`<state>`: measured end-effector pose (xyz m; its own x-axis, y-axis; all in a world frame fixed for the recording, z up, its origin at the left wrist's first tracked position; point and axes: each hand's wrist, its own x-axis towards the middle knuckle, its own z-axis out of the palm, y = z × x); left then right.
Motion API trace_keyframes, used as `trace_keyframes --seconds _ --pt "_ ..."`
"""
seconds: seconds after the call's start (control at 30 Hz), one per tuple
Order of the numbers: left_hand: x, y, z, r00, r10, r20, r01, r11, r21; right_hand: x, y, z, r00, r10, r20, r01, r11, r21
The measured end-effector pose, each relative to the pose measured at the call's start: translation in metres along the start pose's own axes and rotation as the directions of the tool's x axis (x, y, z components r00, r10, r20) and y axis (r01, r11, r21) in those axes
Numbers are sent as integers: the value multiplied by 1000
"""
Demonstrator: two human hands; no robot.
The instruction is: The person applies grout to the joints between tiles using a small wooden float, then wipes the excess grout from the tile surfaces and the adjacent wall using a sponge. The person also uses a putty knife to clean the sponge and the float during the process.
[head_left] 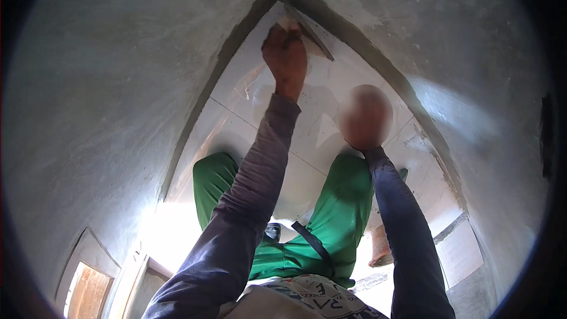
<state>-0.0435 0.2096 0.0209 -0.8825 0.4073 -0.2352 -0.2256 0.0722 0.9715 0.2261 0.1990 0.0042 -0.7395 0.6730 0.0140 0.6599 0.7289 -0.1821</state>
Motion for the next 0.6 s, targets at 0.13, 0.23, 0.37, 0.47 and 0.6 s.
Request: trace_keyframes --seconds 0.13,0.23,0.37,0.47,0.6 --pt "28 -3 -6 998 63 -30 -57 986 156 2 -3 1 1000 -14 -25 15 1000 7" --pt "23 -8 3 998 54 -32 -47 982 182 2 -1 0 999 -16 -39 16 1000 11" --pt "-19 -16 23 999 41 -19 -32 946 323 1 -2 2 999 -17 -40 17 1000 2" --pt "-70 -14 36 998 -31 52 20 978 206 0 -2 4 1000 -6 -25 6 1000 -12" --pt "-74 -8 31 998 -30 60 24 996 92 0 -2 0 999 30 21 -30 999 -35"
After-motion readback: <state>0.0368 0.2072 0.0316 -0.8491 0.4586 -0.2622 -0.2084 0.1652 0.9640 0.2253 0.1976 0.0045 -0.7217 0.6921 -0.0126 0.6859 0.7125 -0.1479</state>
